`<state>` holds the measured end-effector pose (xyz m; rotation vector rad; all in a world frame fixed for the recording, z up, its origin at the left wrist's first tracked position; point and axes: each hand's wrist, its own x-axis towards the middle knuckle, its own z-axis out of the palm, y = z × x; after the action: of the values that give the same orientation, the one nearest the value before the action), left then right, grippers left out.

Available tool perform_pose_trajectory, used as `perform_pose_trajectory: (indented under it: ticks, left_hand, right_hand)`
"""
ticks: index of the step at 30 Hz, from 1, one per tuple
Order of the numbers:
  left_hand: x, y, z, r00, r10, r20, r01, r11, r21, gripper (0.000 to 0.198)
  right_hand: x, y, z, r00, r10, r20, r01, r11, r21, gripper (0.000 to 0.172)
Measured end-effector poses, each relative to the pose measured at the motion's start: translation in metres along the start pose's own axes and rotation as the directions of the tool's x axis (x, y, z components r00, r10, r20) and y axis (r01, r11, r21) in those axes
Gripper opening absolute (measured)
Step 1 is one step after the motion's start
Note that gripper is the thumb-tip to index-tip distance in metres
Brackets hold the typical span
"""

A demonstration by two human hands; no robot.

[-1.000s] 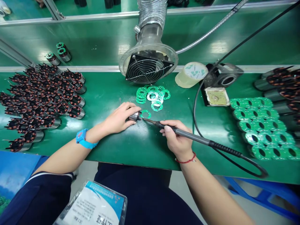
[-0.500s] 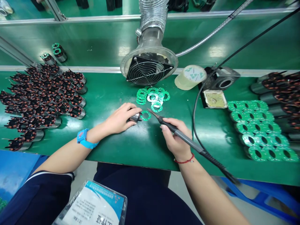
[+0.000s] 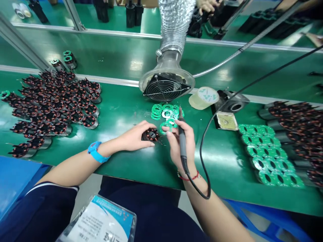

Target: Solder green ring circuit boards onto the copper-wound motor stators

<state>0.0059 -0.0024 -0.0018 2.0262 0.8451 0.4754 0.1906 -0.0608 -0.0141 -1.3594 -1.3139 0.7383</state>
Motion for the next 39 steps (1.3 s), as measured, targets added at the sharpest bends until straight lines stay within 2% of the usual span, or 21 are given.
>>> perform_pose_trajectory:
  ticks: [2,5,7,11,12,16,20,23,25,27,30,33,35,39]
  left_hand:
    - [0.001,-0.004,0.000,0.996,0.068,0.053,-0.073,0.992,0.102,0.050]
    - [0.003,-0.009,0.002,0.992,0.105,0.075,-0.119,0.970,0.212,0.045]
    - [0.003,-0.011,0.001,0.992,0.104,0.071,-0.119,0.961,0.251,0.044]
    - [0.000,-0.011,-0.007,0.990,0.093,0.110,-0.120,0.953,0.278,0.047]
    - [-0.001,-0.012,-0.010,0.988,0.091,0.122,-0.122,0.953,0.276,0.045]
    - [-0.003,-0.013,-0.021,0.990,0.084,0.117,-0.112,0.960,0.255,0.042]
    - [-0.003,-0.012,-0.024,0.992,0.094,0.088,-0.109,0.978,0.180,0.030]
    - [-0.002,-0.012,-0.021,0.992,0.104,0.067,-0.113,0.983,0.143,0.023]
    - [-0.002,-0.012,-0.017,0.994,0.100,0.053,-0.108,0.981,0.160,0.025]
    - [-0.001,-0.012,-0.012,0.997,0.078,0.025,-0.082,0.980,0.182,0.029]
    - [0.001,-0.011,-0.005,0.999,0.048,-0.004,-0.046,0.979,0.198,0.028]
    - [0.003,-0.012,-0.001,0.999,0.036,-0.021,-0.031,0.977,0.212,0.029]
    - [0.003,-0.012,0.000,0.999,0.028,-0.038,-0.019,0.976,0.216,0.028]
    - [-0.002,-0.007,-0.001,0.996,0.042,-0.073,-0.032,0.991,0.133,0.032]
  right_hand:
    - [0.002,0.000,0.005,1.000,0.000,0.015,-0.001,0.996,0.095,0.031]
    - [0.003,0.003,0.009,0.989,-0.018,0.145,-0.001,0.991,0.131,0.034]
    - [0.002,0.006,0.009,0.976,-0.071,0.206,0.059,0.996,0.064,0.040]
    - [-0.007,0.008,0.003,0.960,-0.203,0.194,0.245,0.943,-0.226,0.058]
    - [-0.009,0.008,0.000,0.959,-0.185,0.215,0.244,0.925,-0.292,0.059]
    - [-0.010,0.008,-0.015,0.944,0.038,0.328,0.122,0.884,-0.452,0.057]
    - [0.002,0.006,-0.027,0.944,0.093,0.316,0.047,0.911,-0.409,0.064]
    - [0.011,0.001,-0.028,0.939,0.097,0.330,0.029,0.933,-0.358,0.063]
    - [0.015,-0.004,-0.024,0.950,0.040,0.309,0.089,0.916,-0.391,0.060]
    - [0.016,-0.010,-0.016,0.951,-0.075,0.299,0.211,0.867,-0.452,0.053]
    - [0.014,-0.017,-0.004,0.909,-0.223,0.352,0.390,0.750,-0.534,0.043]
    - [0.010,-0.016,0.007,0.882,-0.272,0.386,0.460,0.678,-0.573,0.038]
    - [0.007,-0.012,0.011,0.895,-0.289,0.340,0.439,0.705,-0.557,0.038]
    - [-0.003,-0.005,0.016,0.956,-0.242,0.164,0.292,0.822,-0.489,0.044]
